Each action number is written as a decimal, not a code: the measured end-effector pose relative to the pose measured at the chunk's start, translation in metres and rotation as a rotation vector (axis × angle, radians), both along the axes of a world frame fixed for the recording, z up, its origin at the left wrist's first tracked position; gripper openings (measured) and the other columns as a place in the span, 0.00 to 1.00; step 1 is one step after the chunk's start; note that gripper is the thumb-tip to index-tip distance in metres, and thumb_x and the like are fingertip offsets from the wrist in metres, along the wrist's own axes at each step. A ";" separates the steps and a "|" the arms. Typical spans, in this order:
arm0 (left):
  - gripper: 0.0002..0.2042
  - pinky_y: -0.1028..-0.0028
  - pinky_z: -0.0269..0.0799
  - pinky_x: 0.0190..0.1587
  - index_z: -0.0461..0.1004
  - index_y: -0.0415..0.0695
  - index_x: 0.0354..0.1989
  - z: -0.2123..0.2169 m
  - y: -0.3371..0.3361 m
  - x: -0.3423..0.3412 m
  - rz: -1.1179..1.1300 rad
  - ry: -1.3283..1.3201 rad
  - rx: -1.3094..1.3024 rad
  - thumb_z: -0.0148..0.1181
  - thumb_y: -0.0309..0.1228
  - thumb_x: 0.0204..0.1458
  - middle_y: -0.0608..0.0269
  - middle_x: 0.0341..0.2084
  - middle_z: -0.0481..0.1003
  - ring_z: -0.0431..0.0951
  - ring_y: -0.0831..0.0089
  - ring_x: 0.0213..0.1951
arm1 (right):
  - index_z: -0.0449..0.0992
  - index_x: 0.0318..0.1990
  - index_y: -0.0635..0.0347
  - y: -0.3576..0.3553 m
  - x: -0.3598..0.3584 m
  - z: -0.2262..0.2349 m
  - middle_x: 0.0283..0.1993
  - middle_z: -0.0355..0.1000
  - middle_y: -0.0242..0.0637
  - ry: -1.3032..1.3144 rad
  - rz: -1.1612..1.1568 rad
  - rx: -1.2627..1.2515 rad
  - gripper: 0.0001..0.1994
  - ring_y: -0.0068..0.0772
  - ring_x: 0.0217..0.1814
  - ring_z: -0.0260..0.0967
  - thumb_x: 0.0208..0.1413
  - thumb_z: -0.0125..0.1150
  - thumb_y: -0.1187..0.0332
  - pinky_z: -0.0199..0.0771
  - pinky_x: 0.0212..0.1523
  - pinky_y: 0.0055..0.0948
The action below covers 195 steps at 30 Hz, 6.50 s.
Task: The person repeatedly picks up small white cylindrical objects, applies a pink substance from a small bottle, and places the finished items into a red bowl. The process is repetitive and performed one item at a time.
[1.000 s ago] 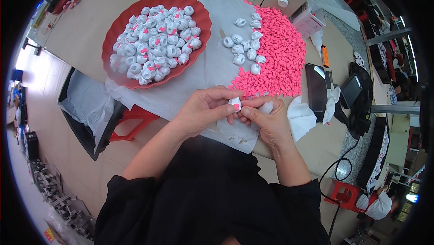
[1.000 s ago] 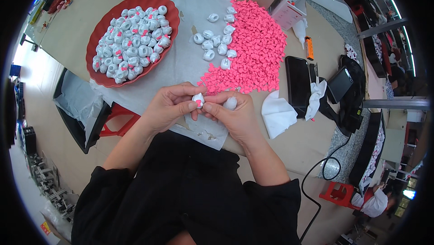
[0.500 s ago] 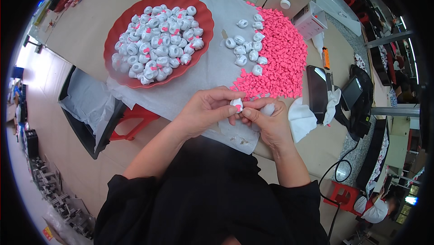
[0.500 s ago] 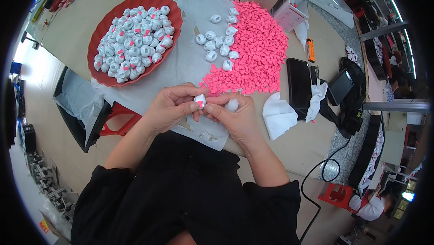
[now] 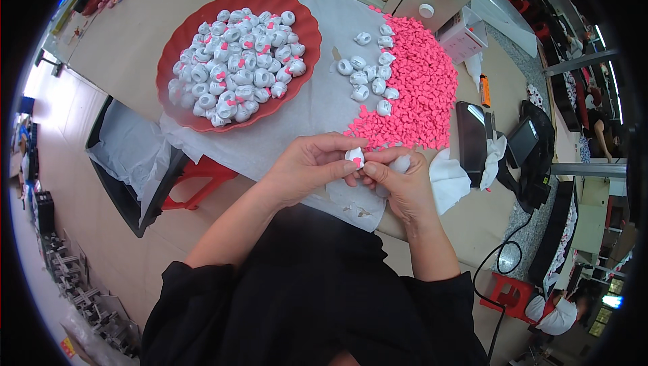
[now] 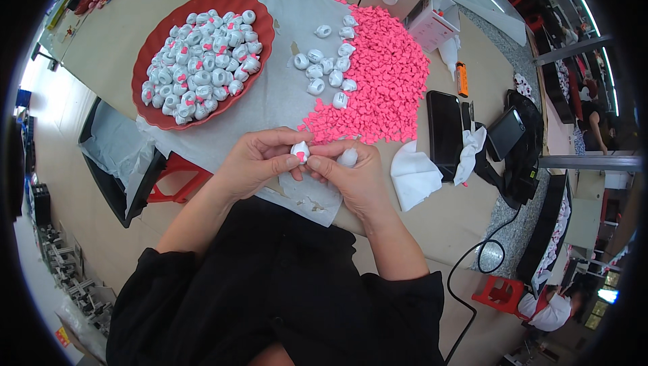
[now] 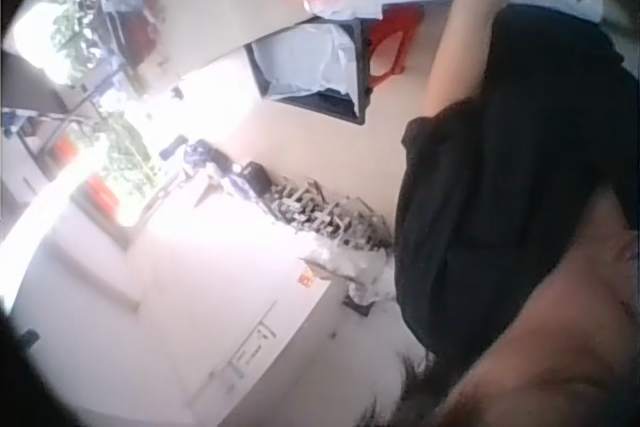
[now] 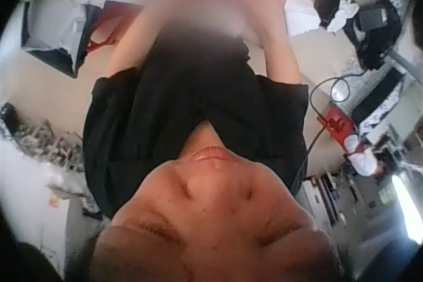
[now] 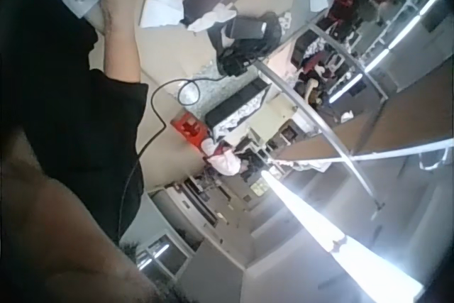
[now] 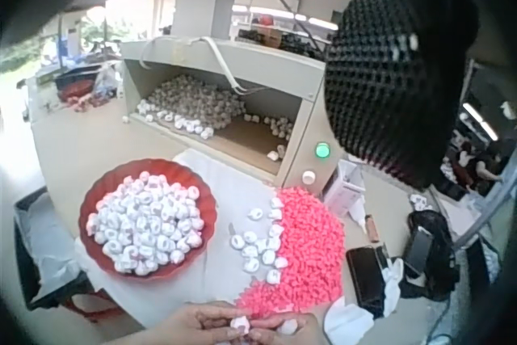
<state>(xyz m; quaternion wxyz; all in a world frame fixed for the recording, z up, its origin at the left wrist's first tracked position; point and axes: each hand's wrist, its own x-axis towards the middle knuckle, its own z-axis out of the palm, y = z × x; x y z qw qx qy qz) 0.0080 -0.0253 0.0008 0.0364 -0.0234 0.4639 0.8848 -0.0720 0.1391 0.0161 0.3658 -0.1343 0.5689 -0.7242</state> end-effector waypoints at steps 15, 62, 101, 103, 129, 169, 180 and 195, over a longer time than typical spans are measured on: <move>0.14 0.77 0.70 0.36 0.68 0.35 0.46 -0.001 0.001 0.001 0.025 0.012 -0.016 0.53 0.18 0.49 0.61 0.35 0.68 0.74 0.74 0.32 | 0.75 0.32 0.66 -0.001 0.004 -0.001 0.27 0.73 0.41 0.074 -0.023 0.034 0.05 0.27 0.26 0.69 0.44 0.61 0.79 0.68 0.27 0.22; 0.13 0.79 0.72 0.30 0.66 0.35 0.39 -0.003 0.016 0.002 0.193 0.067 -0.102 0.58 0.19 0.44 0.59 0.30 0.73 0.74 0.77 0.31 | 0.75 0.33 0.65 0.002 0.004 0.002 0.25 0.71 0.32 -0.084 -0.027 -0.095 0.07 0.16 0.24 0.63 0.47 0.61 0.73 0.64 0.26 0.16; 0.15 0.67 0.66 0.37 0.71 0.40 0.41 0.011 0.002 -0.072 0.500 0.206 -1.544 0.59 0.27 0.43 0.51 0.33 0.71 0.70 0.57 0.33 | 0.64 0.49 0.64 0.020 -0.014 0.023 0.30 0.69 0.36 -0.041 -0.276 -0.238 0.16 0.26 0.28 0.68 0.56 0.49 0.67 0.69 0.27 0.24; 0.14 0.67 0.67 0.34 0.70 0.39 0.40 0.009 0.002 -0.081 0.470 0.120 -1.511 0.59 0.27 0.43 0.52 0.30 0.71 0.71 0.59 0.30 | 0.64 0.49 0.65 0.019 -0.017 0.022 0.30 0.68 0.37 -0.095 -0.249 -0.300 0.15 0.27 0.28 0.68 0.56 0.48 0.66 0.67 0.26 0.23; 0.14 0.80 0.68 0.38 0.65 0.36 0.44 -0.007 0.008 -0.002 0.228 0.074 -0.078 0.54 0.18 0.48 0.60 0.37 0.70 0.71 0.79 0.36 | 0.64 0.39 0.64 0.009 0.008 0.006 0.38 0.64 0.41 0.462 -0.401 -0.270 0.11 0.25 0.29 0.63 0.52 0.56 0.70 0.66 0.27 0.26; 0.13 0.81 0.67 0.37 0.65 0.35 0.45 -0.005 0.012 0.000 0.257 0.079 -0.154 0.52 0.19 0.49 0.64 0.34 0.70 0.69 0.82 0.33 | 0.63 0.40 0.65 0.010 0.013 -0.003 0.36 0.64 0.41 0.858 -0.314 -0.076 0.14 0.28 0.37 0.62 0.49 0.59 0.70 0.63 0.37 0.24; 0.13 0.80 0.69 0.37 0.64 0.35 0.44 -0.008 0.011 0.000 0.244 0.098 -0.143 0.51 0.17 0.49 0.61 0.36 0.71 0.71 0.79 0.37 | 0.64 0.39 0.65 0.008 0.011 -0.003 0.36 0.64 0.41 1.030 -0.344 -0.067 0.14 0.30 0.36 0.62 0.48 0.60 0.70 0.64 0.36 0.24; 0.13 0.80 0.67 0.35 0.64 0.35 0.45 -0.005 0.012 0.001 0.247 0.078 -0.124 0.52 0.19 0.49 0.62 0.33 0.72 0.70 0.80 0.33 | 0.65 0.38 0.65 0.006 0.011 0.001 0.34 0.67 0.43 1.222 -0.363 -0.014 0.15 0.34 0.33 0.64 0.45 0.63 0.71 0.65 0.34 0.25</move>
